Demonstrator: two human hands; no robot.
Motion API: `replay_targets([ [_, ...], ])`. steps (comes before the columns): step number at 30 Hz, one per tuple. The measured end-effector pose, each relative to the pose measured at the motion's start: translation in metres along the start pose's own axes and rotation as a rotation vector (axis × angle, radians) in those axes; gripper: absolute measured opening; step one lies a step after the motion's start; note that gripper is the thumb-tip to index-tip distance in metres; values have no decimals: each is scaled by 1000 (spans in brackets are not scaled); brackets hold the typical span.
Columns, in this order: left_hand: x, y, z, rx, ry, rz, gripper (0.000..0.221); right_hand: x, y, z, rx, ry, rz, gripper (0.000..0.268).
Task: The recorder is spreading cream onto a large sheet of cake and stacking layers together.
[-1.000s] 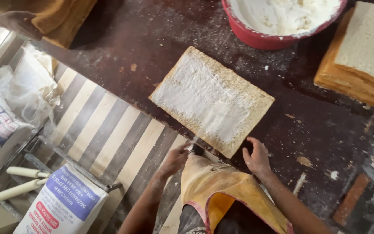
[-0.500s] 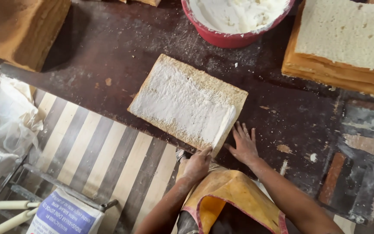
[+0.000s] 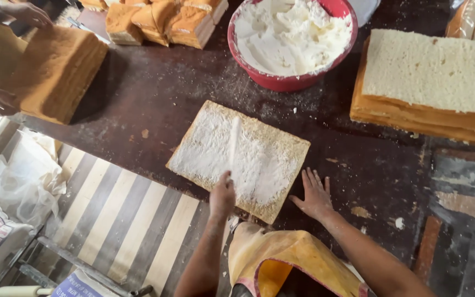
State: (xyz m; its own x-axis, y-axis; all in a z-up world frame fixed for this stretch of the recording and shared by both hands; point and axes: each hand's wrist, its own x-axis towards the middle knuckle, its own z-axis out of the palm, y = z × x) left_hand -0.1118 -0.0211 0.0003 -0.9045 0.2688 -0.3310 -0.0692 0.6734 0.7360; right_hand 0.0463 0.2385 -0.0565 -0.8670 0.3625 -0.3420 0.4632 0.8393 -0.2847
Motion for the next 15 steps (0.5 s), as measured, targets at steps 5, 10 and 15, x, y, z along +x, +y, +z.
replay_targets([
  [5, 24, 4, 25, 154, -130, -65, 43, 26, -3, -21, -62, -97, 46, 124],
  [10, 0, 6, 85, 217, -233, 139, 41, 39, 0, -23, -53, -174, 34, 137],
  [15, -51, 55, 83, 451, -364, 265, 41, 32, 0, -24, -61, -168, 29, 138],
])
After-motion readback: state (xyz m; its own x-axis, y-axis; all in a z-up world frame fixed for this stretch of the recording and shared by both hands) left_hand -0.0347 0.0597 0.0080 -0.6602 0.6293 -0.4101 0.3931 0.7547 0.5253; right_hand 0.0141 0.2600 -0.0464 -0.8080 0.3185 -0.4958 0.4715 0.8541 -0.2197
